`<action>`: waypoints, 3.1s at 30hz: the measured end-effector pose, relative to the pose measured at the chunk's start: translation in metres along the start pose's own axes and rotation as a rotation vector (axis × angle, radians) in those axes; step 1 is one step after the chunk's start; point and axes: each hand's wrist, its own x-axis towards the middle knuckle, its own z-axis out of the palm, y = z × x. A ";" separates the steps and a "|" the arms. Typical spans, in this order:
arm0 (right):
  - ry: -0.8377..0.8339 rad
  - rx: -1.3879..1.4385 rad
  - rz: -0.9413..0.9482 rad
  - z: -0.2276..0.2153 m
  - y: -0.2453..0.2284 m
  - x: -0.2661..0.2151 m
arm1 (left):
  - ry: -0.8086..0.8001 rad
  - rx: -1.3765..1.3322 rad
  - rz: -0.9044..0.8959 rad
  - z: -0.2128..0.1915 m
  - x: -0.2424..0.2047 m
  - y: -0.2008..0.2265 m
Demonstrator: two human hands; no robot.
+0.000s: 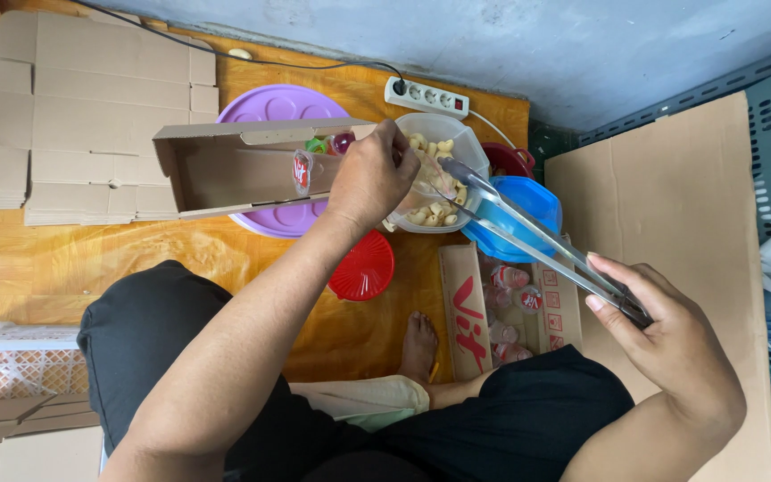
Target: The person uses tongs to transfer white and orange snacks from large plastic containers into small clear plastic bags. The filled bags are then placed into cardboard boxes. The person handles the containers, bags, tongs, and boxes throughout the process.
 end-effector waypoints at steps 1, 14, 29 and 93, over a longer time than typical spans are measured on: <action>0.000 0.000 -0.001 0.000 -0.001 0.001 | 0.001 0.000 0.000 0.000 0.000 -0.001; 0.160 0.094 0.239 0.009 0.025 0.034 | 0.030 0.002 0.159 -0.032 -0.023 0.015; 0.326 0.070 0.842 0.167 0.227 0.154 | -0.023 -0.015 0.198 -0.062 -0.053 0.015; 0.309 0.857 0.843 0.240 -0.046 0.149 | 0.123 -0.144 0.222 -0.128 -0.072 0.025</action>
